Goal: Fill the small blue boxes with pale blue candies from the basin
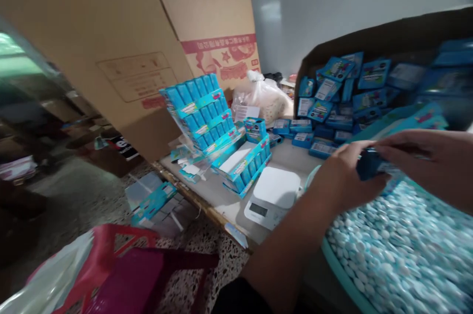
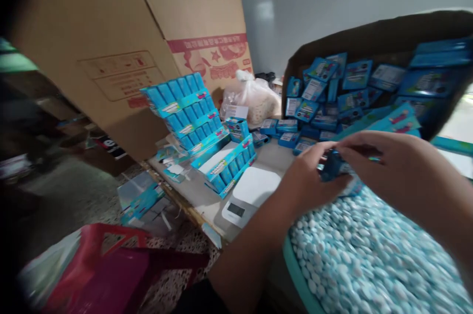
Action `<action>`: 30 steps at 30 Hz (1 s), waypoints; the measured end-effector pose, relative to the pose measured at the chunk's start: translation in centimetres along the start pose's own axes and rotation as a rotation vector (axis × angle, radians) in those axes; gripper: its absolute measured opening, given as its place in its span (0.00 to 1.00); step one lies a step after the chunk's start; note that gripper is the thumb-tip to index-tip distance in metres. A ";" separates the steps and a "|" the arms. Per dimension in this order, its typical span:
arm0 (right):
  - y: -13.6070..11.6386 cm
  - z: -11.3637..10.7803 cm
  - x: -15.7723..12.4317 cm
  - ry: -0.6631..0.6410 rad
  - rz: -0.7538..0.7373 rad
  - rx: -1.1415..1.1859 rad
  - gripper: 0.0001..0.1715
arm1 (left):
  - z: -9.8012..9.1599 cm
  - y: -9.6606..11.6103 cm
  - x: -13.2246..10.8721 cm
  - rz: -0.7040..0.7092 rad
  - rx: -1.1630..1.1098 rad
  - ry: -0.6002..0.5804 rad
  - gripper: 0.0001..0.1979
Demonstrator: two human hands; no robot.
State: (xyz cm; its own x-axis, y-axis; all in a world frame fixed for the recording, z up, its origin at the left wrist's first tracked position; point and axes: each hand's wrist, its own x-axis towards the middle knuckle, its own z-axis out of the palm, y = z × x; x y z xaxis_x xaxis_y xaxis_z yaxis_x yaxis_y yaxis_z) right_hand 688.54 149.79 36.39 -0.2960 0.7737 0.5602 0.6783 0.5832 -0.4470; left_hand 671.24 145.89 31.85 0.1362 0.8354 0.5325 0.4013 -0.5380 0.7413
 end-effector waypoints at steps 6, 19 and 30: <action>-3.5 0.0 0.0 0.001 0.035 0.320 0.13 | 0.0 0.4 0.2 -0.010 0.003 0.008 0.22; -2.9 0.0 0.4 -0.022 0.151 0.611 0.36 | -0.2 1.1 0.6 -0.236 0.118 -0.058 0.13; -4.5 -1.9 -0.3 0.002 -0.338 0.137 0.17 | -0.3 0.0 0.4 -0.038 -0.274 0.094 0.15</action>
State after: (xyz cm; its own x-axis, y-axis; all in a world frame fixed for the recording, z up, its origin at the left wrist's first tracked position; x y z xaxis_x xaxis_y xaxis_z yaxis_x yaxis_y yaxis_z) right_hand 686.86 146.43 39.60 -0.4870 0.5311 0.6934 0.4461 0.8338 -0.3253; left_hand 671.08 146.17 32.20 0.0359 0.8483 0.5282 0.1436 -0.5275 0.8373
